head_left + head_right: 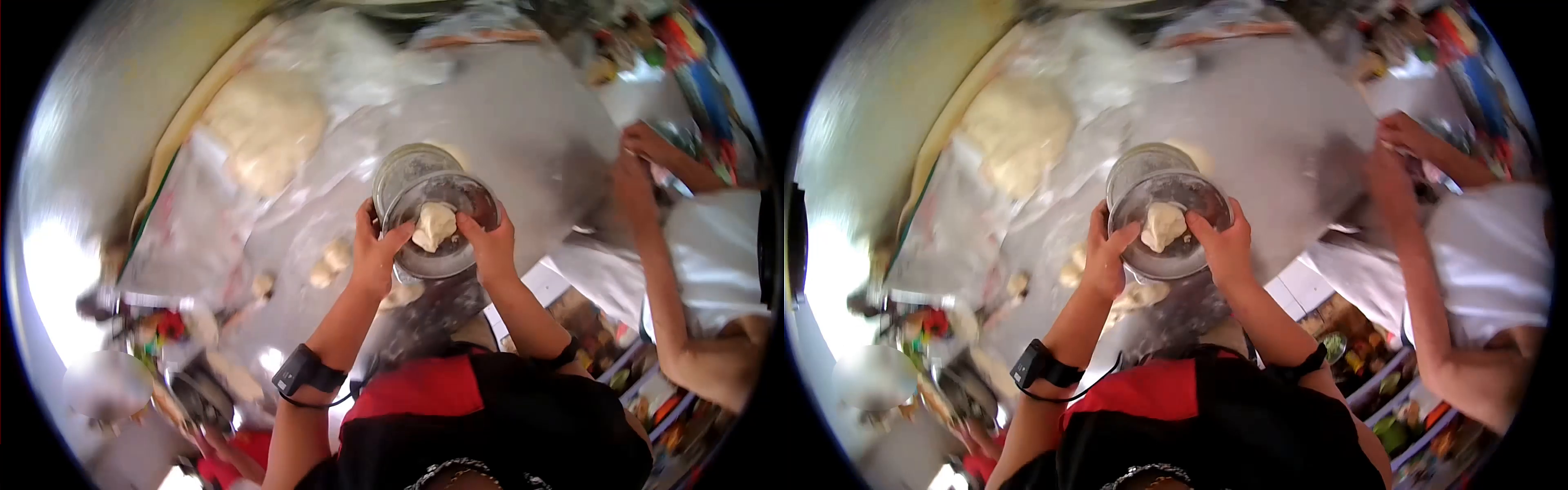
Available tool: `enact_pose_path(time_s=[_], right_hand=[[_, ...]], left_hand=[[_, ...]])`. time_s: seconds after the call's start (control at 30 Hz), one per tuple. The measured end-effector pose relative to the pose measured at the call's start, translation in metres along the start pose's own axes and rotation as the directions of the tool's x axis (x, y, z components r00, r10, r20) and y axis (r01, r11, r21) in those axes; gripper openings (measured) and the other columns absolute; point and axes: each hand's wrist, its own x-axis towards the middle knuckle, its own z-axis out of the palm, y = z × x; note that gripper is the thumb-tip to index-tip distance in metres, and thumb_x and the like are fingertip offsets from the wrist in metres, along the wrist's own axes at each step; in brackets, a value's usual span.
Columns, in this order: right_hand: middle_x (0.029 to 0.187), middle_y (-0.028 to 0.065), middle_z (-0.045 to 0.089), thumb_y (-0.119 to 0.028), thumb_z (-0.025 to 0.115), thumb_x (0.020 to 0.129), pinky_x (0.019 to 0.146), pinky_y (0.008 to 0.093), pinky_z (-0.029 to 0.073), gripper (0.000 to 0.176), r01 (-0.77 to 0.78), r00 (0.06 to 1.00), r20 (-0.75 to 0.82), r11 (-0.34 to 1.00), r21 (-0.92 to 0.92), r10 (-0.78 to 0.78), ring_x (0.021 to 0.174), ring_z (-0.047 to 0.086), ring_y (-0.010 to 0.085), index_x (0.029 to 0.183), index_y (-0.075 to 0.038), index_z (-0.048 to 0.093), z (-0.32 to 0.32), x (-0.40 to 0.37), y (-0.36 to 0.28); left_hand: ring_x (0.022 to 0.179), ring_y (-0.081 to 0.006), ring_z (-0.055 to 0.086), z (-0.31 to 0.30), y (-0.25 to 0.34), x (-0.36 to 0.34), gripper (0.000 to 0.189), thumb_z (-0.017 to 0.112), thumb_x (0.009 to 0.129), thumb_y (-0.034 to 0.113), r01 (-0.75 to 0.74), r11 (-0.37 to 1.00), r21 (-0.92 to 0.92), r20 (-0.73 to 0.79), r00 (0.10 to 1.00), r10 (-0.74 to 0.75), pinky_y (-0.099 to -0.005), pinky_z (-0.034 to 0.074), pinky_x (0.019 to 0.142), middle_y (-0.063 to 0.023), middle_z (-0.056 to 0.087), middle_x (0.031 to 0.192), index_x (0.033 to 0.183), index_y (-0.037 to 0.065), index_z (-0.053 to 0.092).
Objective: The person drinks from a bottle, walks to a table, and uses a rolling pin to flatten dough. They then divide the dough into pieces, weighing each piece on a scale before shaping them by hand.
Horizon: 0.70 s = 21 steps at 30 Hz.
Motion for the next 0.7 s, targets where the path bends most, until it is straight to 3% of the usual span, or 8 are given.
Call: enact_pose_path(time_s=[0.07, 0.17, 0.27, 0.33, 0.37, 0.47, 0.6, 0.7], right_hand=[[0.102, 0.0081, 0.064, -0.009, 0.07, 0.08, 0.085, 0.0297, 0.047, 0.033, -0.093, 0.975, 0.194, 0.992, -0.086, 0.108, 0.093, 0.059, 0.0148, 0.109, 0.001, 0.058, 0.029, -0.032, 0.022], [0.1, 0.0154, 0.062, -0.018, 0.07, 0.075, 0.083, 0.0335, 0.047, 0.039, -0.034, 0.887, 0.429, 0.95, -0.31, 0.172, 0.093, 0.06, 0.0236, 0.107, 0.001, 0.058, 0.07, -0.083, 0.085], [0.104, 0.023, 0.06, -0.023, 0.068, 0.072, 0.086, 0.0386, 0.046, 0.046, 0.041, 0.764, 0.579, 0.874, -0.485, 0.285, 0.098, 0.059, 0.0346, 0.109, 0.002, 0.057, 0.115, -0.135, 0.133], [0.102, 0.018, 0.062, -0.019, 0.068, 0.074, 0.085, 0.0356, 0.047, 0.044, 0.097, 0.71, 0.615, 0.817, -0.568, 0.343, 0.094, 0.06, 0.027, 0.112, 0.001, 0.057, 0.143, -0.17, 0.171], [0.101, 0.0155, 0.063, -0.017, 0.068, 0.075, 0.084, 0.0341, 0.047, 0.043, 0.13, 0.686, 0.628, 0.787, -0.604, 0.369, 0.092, 0.061, 0.0232, 0.113, 0.001, 0.056, 0.156, -0.183, 0.189], [0.103, 0.0162, 0.064, -0.021, 0.069, 0.075, 0.084, 0.0355, 0.047, 0.046, 0.323, 0.736, 0.618, 0.658, -0.68, 0.277, 0.094, 0.062, 0.0249, 0.113, 0.001, 0.057, 0.195, -0.217, 0.237], [0.119, 0.027, 0.057, -0.031, 0.069, 0.07, 0.093, 0.0431, 0.043, 0.062, 0.032, 0.638, 0.659, 0.842, -0.539, 0.398, 0.111, 0.054, 0.0403, 0.119, 0.003, 0.054, 0.244, -0.227, 0.28], [0.118, 0.0228, 0.058, -0.034, 0.067, 0.074, 0.097, 0.0437, 0.04, 0.062, 0.173, 0.664, 0.627, 0.732, -0.659, 0.408, 0.111, 0.054, 0.0383, 0.123, 0.0, 0.052, 0.26, -0.236, 0.262]], left_hand=[[0.109, -0.0232, 0.051, -0.056, -0.006, -0.049, 0.068, 0.069, 0.075, 0.012, -0.034, 0.999, -0.017, -0.179, 0.983, 0.031, -0.0356, 0.043, 0.093, -0.0125, 0.051, 0.119, 0.132, 0.001, 0.035], [0.104, -0.0244, 0.055, -0.125, -0.013, -0.134, 0.063, 0.066, 0.076, 0.014, -0.053, 0.984, -0.172, -0.42, 0.907, -0.025, -0.0368, 0.045, 0.091, -0.0132, 0.055, 0.113, 0.13, 0.003, 0.036], [0.104, -0.0261, 0.056, -0.198, -0.044, -0.207, 0.059, 0.064, 0.077, 0.015, -0.15, 0.956, -0.252, -0.52, 0.854, -0.003, -0.0394, 0.047, 0.09, -0.0134, 0.056, 0.113, 0.129, 0.004, 0.039], [0.105, -0.027, 0.057, -0.243, -0.067, -0.243, 0.054, 0.064, 0.078, 0.016, -0.174, 0.924, -0.339, -0.581, 0.811, -0.061, -0.0408, 0.048, 0.09, -0.0136, 0.056, 0.112, 0.127, 0.004, 0.042], [0.105, -0.0274, 0.057, -0.265, -0.077, -0.253, 0.052, 0.064, 0.079, 0.016, -0.188, 0.905, -0.381, -0.603, 0.792, -0.09, -0.0414, 0.048, 0.09, -0.0136, 0.056, 0.112, 0.125, 0.004, 0.043], [0.105, -0.0282, 0.058, -0.345, -0.11, -0.267, 0.046, 0.064, 0.08, 0.016, -0.171, 0.87, -0.463, -0.633, 0.751, -0.189, -0.0425, 0.049, 0.09, -0.0143, 0.056, 0.113, 0.121, 0.004, 0.046], [0.104, -0.029, 0.059, -0.428, -0.123, -0.247, 0.042, 0.063, 0.082, 0.015, -0.217, 0.858, -0.466, -0.619, 0.773, -0.14, -0.0426, 0.05, 0.089, -0.0142, 0.056, 0.113, 0.119, 0.004, 0.047], [0.105, -0.0267, 0.057, -0.451, -0.109, -0.24, 0.042, 0.062, 0.084, 0.016, -0.168, 0.847, -0.504, -0.518, 0.843, -0.141, -0.0408, 0.048, 0.09, -0.0133, 0.056, 0.115, 0.121, 0.004, 0.047]])
